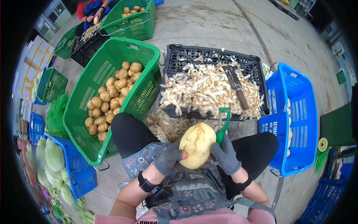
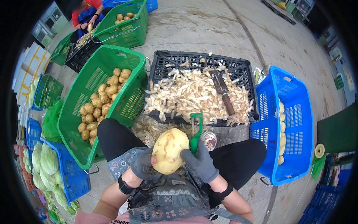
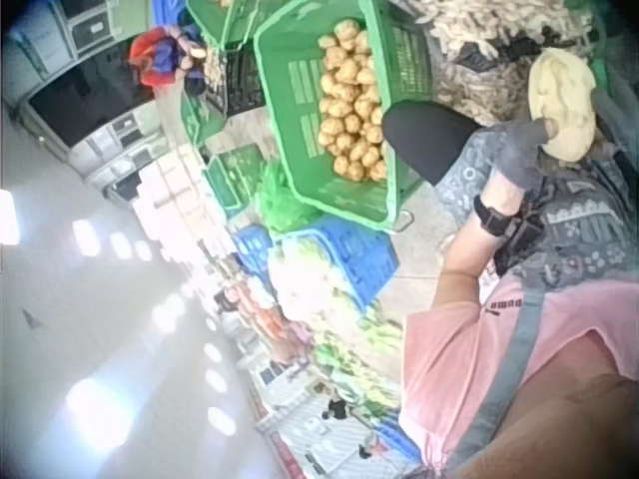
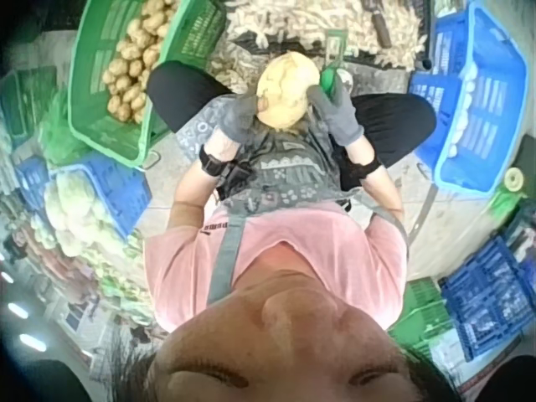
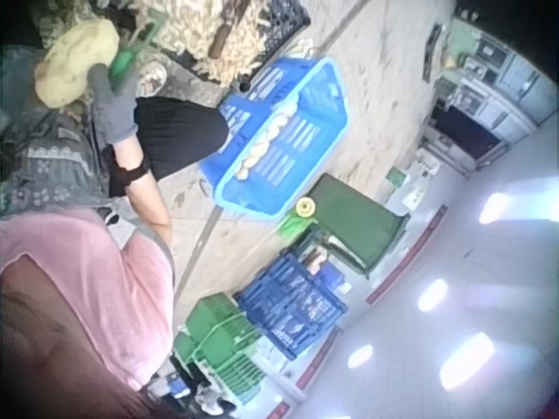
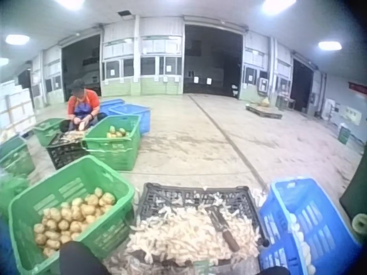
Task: Peel potatoes using a hand peeler while seated in a vegetable processing area.
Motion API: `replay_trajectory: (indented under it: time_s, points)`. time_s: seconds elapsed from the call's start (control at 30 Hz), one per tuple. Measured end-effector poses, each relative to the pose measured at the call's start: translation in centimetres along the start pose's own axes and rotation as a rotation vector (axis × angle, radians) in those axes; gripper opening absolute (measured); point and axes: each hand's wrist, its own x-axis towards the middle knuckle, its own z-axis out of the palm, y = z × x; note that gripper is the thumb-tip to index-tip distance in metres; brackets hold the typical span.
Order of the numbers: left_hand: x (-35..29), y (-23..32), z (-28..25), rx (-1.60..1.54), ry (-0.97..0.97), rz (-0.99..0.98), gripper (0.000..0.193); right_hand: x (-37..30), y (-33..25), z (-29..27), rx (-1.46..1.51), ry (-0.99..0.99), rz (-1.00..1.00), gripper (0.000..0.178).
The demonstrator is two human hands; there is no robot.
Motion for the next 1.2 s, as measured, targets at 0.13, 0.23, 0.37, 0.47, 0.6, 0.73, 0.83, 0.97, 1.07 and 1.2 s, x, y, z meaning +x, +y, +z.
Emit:
replay_trajectory:
  time_s: [0.13,0.23,0.37,0.47,0.6,0.73,0.83,0.97,1.07,1.2]
  points:
    - [0.0,0.2,-1.2,-0.027,0.063,-0.232,0.075,0.4,-1.5,-0.8,-0.456,-0.030,-0.258,0.030]
    - [1.0,0.6,-1.4,0.173,0.038,-0.133,0.070,1.1,-2.3,-2.2,-1.038,-0.036,-0.661,0.022]
    - [0.9,0.3,-0.7,0.579,0.128,0.074,0.079,1.1,-0.3,-3.1,-1.093,-0.182,-0.629,0.019]
    - [0.9,-1.0,-1.2,0.812,0.115,0.265,0.081,2.3,-1.0,-4.8,-1.152,0.177,-0.483,0.015]
    - [0.8,-1.3,-0.4,0.926,0.232,0.255,0.079,0.0,-1.1,-1.4,-1.153,-0.141,-0.556,0.016]
    - [0.8,-1.5,-1.9,1.242,0.220,0.432,0.081,1.2,-1.8,-3.2,-1.169,0.095,-0.445,0.020]
    - [0.6,-1.0,-0.4,1.418,0.240,0.602,0.074,0.0,-2.1,-1.4,-1.040,-0.121,-0.514,0.017]
    - [1.2,-2.2,-1.2,1.323,0.280,0.627,0.074,2.2,-1.5,-3.5,-1.155,0.183,-0.426,0.021]
    - [0.7,-1.5,0.4,1.517,0.317,0.690,0.077,-0.5,-2.1,-1.2,-1.110,-0.119,-0.502,0.024]
    - [1.0,-1.2,-0.4,1.595,0.314,0.796,0.076,1.6,-2.4,-3.9,-1.188,0.112,-0.414,0.027]
